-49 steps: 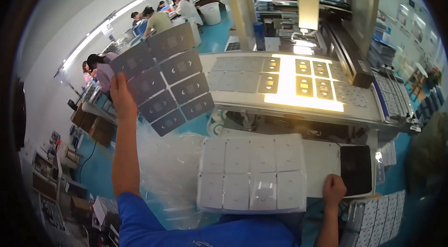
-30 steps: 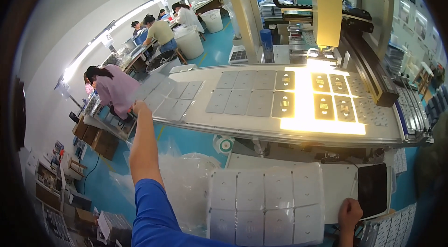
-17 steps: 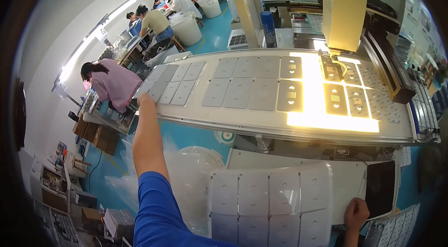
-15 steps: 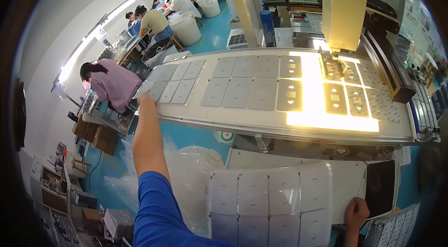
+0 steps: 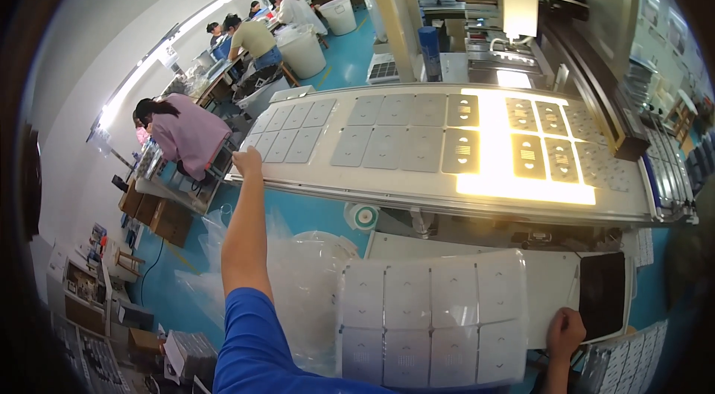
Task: Packing flat components into plastic bags and stacking them at a factory workstation.
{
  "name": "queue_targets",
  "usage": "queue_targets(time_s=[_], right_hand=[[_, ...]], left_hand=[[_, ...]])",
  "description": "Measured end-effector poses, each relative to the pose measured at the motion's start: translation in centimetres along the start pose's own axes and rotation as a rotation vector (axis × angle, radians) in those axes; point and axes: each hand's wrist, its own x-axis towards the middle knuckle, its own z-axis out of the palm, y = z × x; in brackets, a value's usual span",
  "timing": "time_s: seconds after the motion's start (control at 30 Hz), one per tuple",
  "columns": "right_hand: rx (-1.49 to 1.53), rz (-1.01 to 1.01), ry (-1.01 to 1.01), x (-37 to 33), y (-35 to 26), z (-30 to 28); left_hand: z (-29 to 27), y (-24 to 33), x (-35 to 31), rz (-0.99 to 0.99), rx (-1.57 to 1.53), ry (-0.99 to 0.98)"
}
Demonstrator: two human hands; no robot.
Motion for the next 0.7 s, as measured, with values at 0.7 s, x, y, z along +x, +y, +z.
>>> queue_targets(time_s=[0.7], right_hand=[[0.029,0.133,-0.029,1.9,-1.4,-1.0]], left_hand=[[-20.5,21.9,-53.2,1.270,-0.466,-1.103]])
